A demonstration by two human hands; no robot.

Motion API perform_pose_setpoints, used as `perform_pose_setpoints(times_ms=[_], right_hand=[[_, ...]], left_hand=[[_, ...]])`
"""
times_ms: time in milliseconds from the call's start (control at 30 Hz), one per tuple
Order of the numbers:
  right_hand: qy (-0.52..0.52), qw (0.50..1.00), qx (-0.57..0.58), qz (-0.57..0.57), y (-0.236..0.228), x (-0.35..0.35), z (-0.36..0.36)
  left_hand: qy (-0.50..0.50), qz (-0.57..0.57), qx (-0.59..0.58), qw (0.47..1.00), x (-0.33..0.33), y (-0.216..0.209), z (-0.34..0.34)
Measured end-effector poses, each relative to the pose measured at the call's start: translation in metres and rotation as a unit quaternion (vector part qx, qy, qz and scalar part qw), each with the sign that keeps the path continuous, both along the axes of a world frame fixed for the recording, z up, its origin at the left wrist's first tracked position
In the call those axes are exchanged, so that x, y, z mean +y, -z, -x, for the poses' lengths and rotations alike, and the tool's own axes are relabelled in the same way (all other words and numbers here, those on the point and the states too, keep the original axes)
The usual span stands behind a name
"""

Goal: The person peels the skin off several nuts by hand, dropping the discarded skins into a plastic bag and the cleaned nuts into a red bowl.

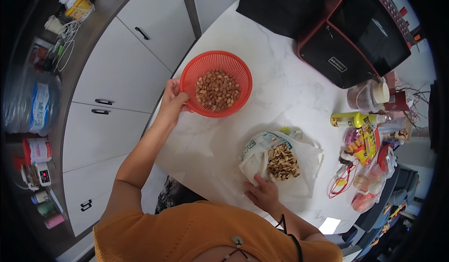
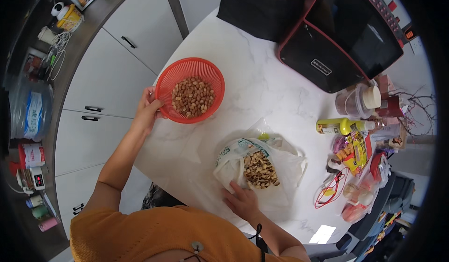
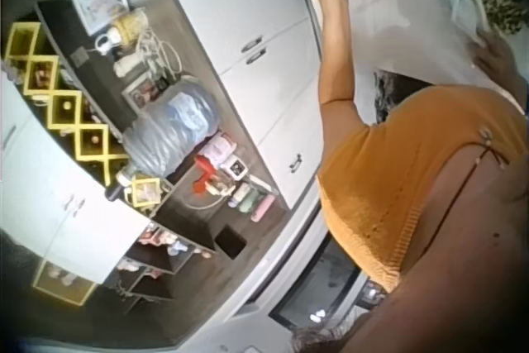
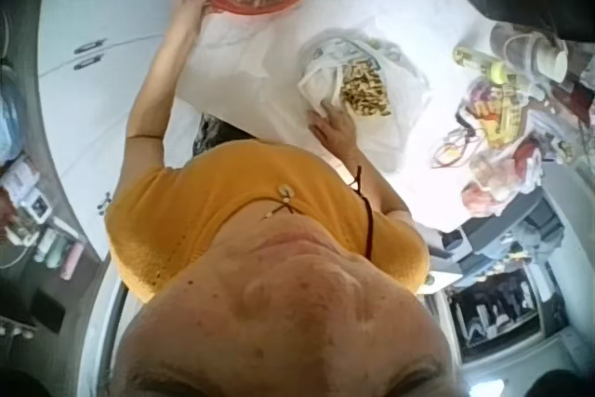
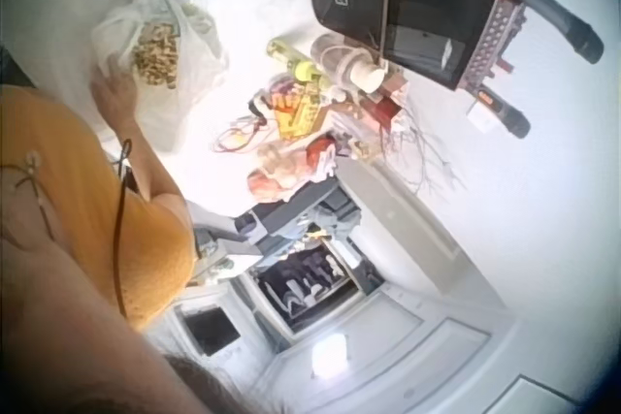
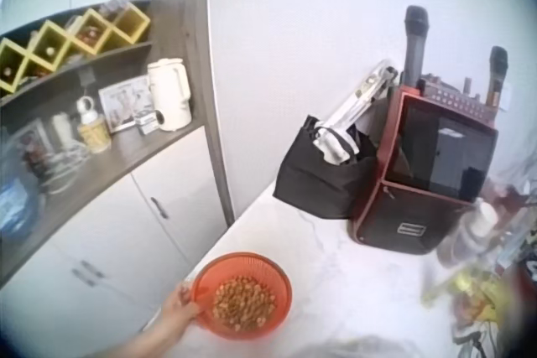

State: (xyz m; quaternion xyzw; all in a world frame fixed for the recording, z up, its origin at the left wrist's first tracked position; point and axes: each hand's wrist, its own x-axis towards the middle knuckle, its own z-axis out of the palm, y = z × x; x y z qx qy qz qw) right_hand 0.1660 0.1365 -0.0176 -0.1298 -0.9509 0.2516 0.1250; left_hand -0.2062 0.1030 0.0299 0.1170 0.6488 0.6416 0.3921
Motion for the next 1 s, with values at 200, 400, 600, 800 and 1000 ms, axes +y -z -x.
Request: perform_pose_setpoints(times_ms=[200,400,600,800,1000], right_hand=[[0.004,0.999,-0.045,-0.030,0.000,-0.001,-0.002],[0.026,0.998,-0.029,-0.050,0.001,-0.006,-0.001],[0.056,0.992,-0.014,-0.112,-0.001,-0.020,0.002],[0.078,0.986,0.011,-0.144,-0.004,-0.024,0.023],[0.111,0.982,0.036,-0.149,0.000,-0.012,0.028]], left_hand=[[0.023,-0.032,0.003,0.999,0.001,0.012,0.001],[0.000,-0.069,0.010,0.998,-0.047,0.019,-0.004],[-0.004,-0.101,0.020,0.995,-0.100,0.014,-0.016],[-0.021,-0.122,0.031,0.992,-0.137,0.000,-0.036],[-0.035,-0.140,0.024,0.989,-0.158,0.014,-0.044]])
